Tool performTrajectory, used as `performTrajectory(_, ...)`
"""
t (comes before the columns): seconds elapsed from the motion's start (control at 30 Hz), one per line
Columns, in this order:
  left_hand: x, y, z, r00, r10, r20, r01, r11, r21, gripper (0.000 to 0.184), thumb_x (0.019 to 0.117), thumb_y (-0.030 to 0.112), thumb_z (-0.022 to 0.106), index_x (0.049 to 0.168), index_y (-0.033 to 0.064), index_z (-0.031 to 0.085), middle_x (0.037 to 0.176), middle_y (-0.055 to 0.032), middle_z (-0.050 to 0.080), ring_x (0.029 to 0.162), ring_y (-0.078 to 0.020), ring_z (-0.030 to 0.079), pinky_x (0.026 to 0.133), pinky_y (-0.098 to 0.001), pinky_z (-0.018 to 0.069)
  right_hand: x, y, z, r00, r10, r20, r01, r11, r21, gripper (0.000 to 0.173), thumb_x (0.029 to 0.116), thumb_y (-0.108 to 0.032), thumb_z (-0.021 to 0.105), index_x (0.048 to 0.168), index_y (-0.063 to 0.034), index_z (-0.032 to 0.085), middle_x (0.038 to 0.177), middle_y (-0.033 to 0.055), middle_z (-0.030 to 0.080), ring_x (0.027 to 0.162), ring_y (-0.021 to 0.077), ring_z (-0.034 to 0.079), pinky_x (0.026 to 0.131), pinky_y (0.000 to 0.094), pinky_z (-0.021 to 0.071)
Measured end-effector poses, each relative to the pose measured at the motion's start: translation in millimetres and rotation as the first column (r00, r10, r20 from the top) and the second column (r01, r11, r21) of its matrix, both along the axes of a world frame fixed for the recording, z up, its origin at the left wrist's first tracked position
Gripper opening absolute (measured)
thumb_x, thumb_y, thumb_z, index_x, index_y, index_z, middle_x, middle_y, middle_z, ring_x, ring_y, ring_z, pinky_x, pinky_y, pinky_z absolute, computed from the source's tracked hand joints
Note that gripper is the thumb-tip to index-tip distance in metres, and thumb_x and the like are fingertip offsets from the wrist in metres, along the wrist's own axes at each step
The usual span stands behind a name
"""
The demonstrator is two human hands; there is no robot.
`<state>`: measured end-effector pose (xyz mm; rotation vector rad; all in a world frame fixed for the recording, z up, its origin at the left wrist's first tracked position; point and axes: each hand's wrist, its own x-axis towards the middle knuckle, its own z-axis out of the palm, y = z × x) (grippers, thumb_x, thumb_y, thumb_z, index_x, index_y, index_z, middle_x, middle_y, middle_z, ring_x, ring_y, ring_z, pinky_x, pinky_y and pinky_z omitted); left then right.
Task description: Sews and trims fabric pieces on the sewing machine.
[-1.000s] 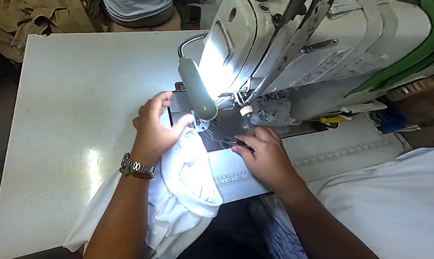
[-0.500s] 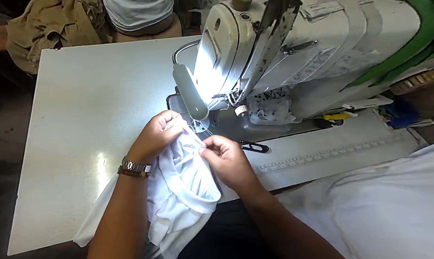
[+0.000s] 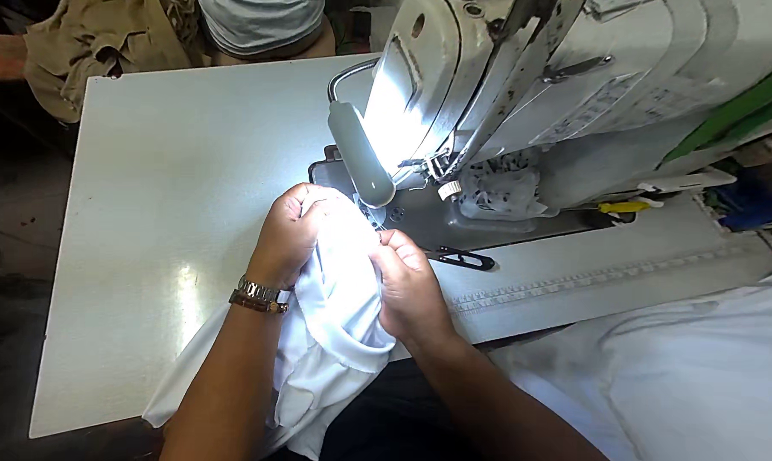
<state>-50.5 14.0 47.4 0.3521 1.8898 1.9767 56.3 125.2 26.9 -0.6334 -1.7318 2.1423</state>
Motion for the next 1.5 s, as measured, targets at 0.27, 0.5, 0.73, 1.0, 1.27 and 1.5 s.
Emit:
performTrajectory(0.27,-14,-6,-11,0.961,0.110,-0.255,-0.156,0.973,-0.168,0.009,0.1016,0.013,0.060,0.103,0.0075,0.067,0.084,0.0027,0.066,0.075,0.0008,0.062,0.072,-0.0186,0.0524,30,14,-11,0.978,0.190,0.083,-0.207,0.910,0.359,0.013,0.1079,-0.019,0.050,0.112,-0.0127,0.061,0.076,0.0005,0.060,0.056,0.0073,0.058,0.049,0.0230,0.0514)
performTrajectory(0.5,-8,-3,-10,0.987,-0.026,-0.160,0.028,1.000,0.013,0.014,0.0991,0.000,0.057,0.112,0.0061,0.059,0.089,0.0031,0.065,0.077,0.0009,0.064,0.070,-0.0165,0.0550,13,7,-13,0.983,0.139,-0.118,-0.066,0.876,0.478,0.026,0.1001,-0.003,0.055,0.126,0.0002,0.052,0.090,0.0008,0.061,0.071,0.0002,0.058,0.066,0.0147,0.0516)
performTrajectory(0.73,-9,-5,-15,0.972,-0.091,-0.217,0.124,0.982,0.142,0.020,0.0978,-0.005,0.048,0.104,0.0111,0.059,0.094,0.0060,0.066,0.087,-0.0009,0.064,0.079,-0.0198,0.0555,-6,15,-3,0.965,0.144,-0.217,0.085,0.613,0.786,0.027,0.0967,-0.013,0.066,0.119,0.0025,0.069,0.108,0.0128,0.065,0.088,0.0061,0.061,0.077,0.0142,0.0502)
performTrajectory(1.0,-6,-10,-5,0.981,-0.159,-0.113,0.180,0.959,0.217,0.020,0.0913,-0.002,0.047,0.095,0.0119,0.061,0.085,0.0051,0.072,0.078,-0.0004,0.068,0.071,-0.0175,0.0563,-21,19,-4,0.943,0.164,-0.289,0.176,0.493,0.852,0.021,0.0937,-0.009,0.070,0.112,-0.0001,0.075,0.098,0.0126,0.064,0.088,0.0095,0.061,0.081,0.0145,0.0485)
performTrajectory(1.27,-14,-14,-17,0.964,-0.216,-0.152,0.229,0.971,0.070,0.022,0.0859,-0.008,0.070,0.103,0.0038,0.064,0.084,-0.0010,0.071,0.075,-0.0052,0.069,0.069,-0.0205,0.0585,-27,37,-7,0.924,0.246,-0.293,0.242,0.218,0.946,0.015,0.0947,-0.006,0.063,0.090,-0.0016,0.077,0.085,0.0131,0.068,0.088,0.0252,0.063,0.083,0.0311,0.0496)
performTrajectory(1.5,-8,-10,-12,0.987,-0.158,0.033,0.155,0.984,0.093,0.020,0.0884,-0.010,0.065,0.100,0.0057,0.062,0.078,-0.0007,0.068,0.067,-0.0062,0.067,0.063,-0.0214,0.0584,-18,56,-10,0.882,0.424,-0.203,0.068,0.312,0.948,0.015,0.0944,-0.006,0.057,0.088,-0.0019,0.070,0.088,0.0112,0.065,0.093,0.0242,0.058,0.087,0.0315,0.0443)
